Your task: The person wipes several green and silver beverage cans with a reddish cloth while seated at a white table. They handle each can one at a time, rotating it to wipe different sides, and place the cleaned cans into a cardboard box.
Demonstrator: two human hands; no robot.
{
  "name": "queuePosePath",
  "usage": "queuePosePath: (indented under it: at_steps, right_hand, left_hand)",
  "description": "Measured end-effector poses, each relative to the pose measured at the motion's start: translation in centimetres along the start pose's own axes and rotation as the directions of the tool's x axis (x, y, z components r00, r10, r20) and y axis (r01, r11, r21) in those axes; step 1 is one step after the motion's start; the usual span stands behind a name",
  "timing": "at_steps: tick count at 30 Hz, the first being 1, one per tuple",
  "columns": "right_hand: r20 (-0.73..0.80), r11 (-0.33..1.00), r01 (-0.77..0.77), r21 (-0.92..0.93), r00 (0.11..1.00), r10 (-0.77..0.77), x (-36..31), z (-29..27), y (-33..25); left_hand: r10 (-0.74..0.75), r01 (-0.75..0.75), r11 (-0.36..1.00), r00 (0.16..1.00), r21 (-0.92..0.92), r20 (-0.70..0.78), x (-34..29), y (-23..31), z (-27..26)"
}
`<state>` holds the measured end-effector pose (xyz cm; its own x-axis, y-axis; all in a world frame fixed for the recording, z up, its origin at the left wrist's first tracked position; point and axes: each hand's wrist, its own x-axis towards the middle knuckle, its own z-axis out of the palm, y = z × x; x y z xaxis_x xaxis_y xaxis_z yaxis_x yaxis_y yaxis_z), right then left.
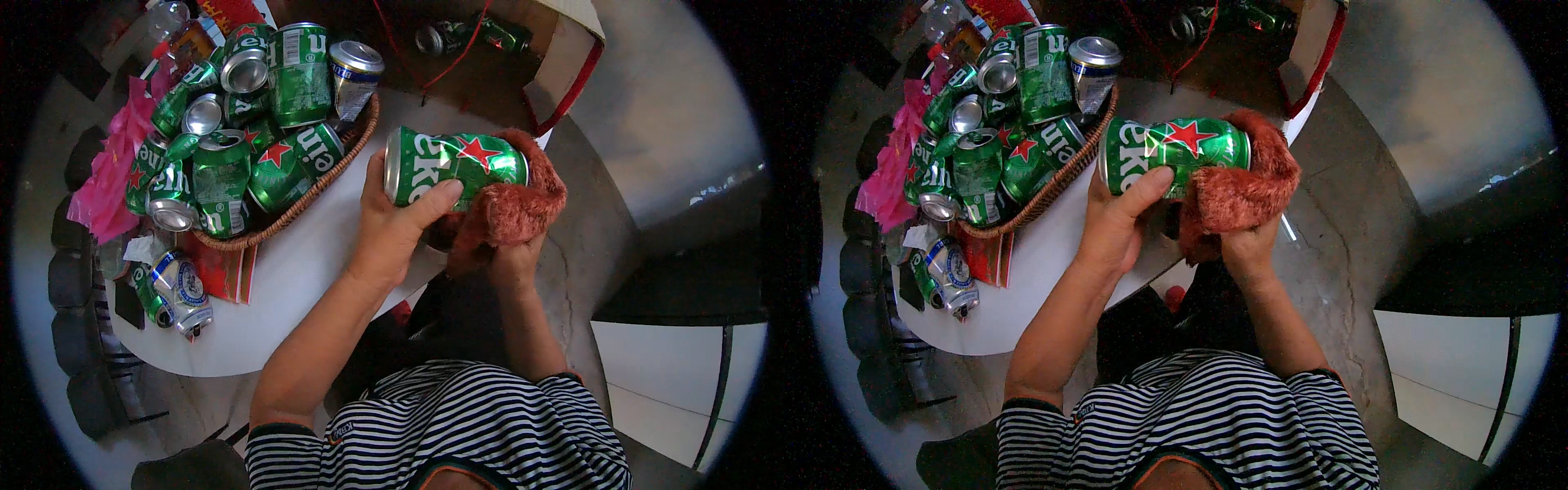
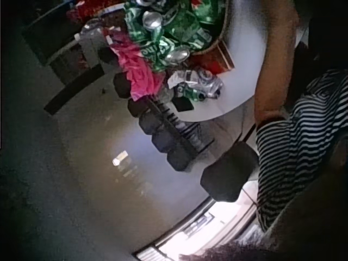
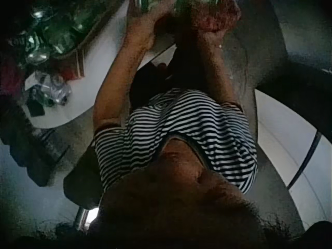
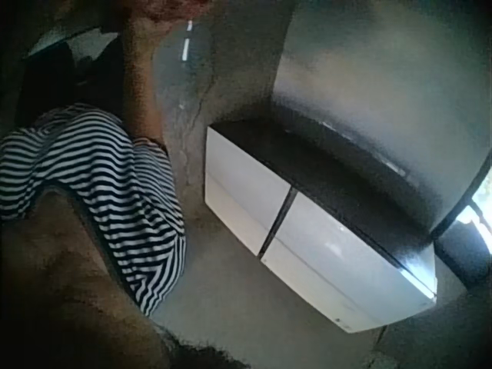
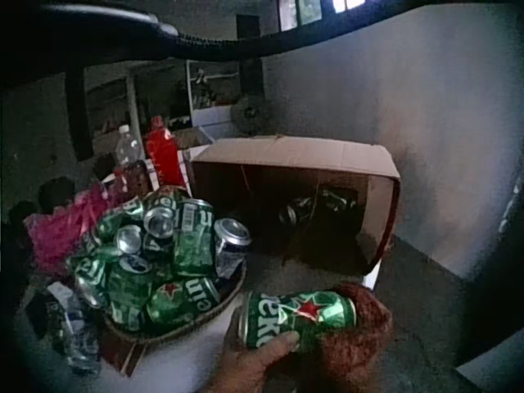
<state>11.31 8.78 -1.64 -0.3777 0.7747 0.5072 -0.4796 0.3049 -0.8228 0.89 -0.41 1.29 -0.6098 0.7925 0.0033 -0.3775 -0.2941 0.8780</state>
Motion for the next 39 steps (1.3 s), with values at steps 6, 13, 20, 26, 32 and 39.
queuePosePath:
  at_steps: [6,13,20,26,32,39]
  right_hand:
    - [0.024,0.985,0.154,-0.075,0.988,-0.153,1.8,-1.5,-0.9]
    - [0.003,0.976,-0.215,0.031,0.977,0.215,-1.7,-3.8,-0.9]
    - [0.003,0.834,-0.362,0.416,0.918,0.396,-0.6,-5.1,-0.2]
    - [-0.097,0.967,-0.247,0.06,0.963,0.252,-2.8,-2.9,-0.9]
    - [-0.015,0.876,-0.361,0.321,0.922,0.386,-3.0,-4.0,0.3]
    - [0.258,0.924,-0.332,0.19,0.925,0.279,0.2,-2.8,-3.2]
  left_hand:
    - [0.219,-0.257,0.951,0.953,0.173,0.212,0.1,0.2,0.0]
    - [0.078,-0.099,0.986,0.985,0.133,0.153,-0.4,0.7,0.2]
    - [0.569,-0.843,0.306,0.535,0.444,0.624,-0.2,0.3,0.5]
    - [0.161,-0.206,0.941,0.971,0.27,0.177,0.2,-0.4,-0.7]
    - [-0.302,0.305,0.951,0.951,-0.045,0.065,0.4,0.6,-0.9]
    - [-0.348,0.337,0.936,0.927,0.1,0.142,-0.3,1.9,-0.6]
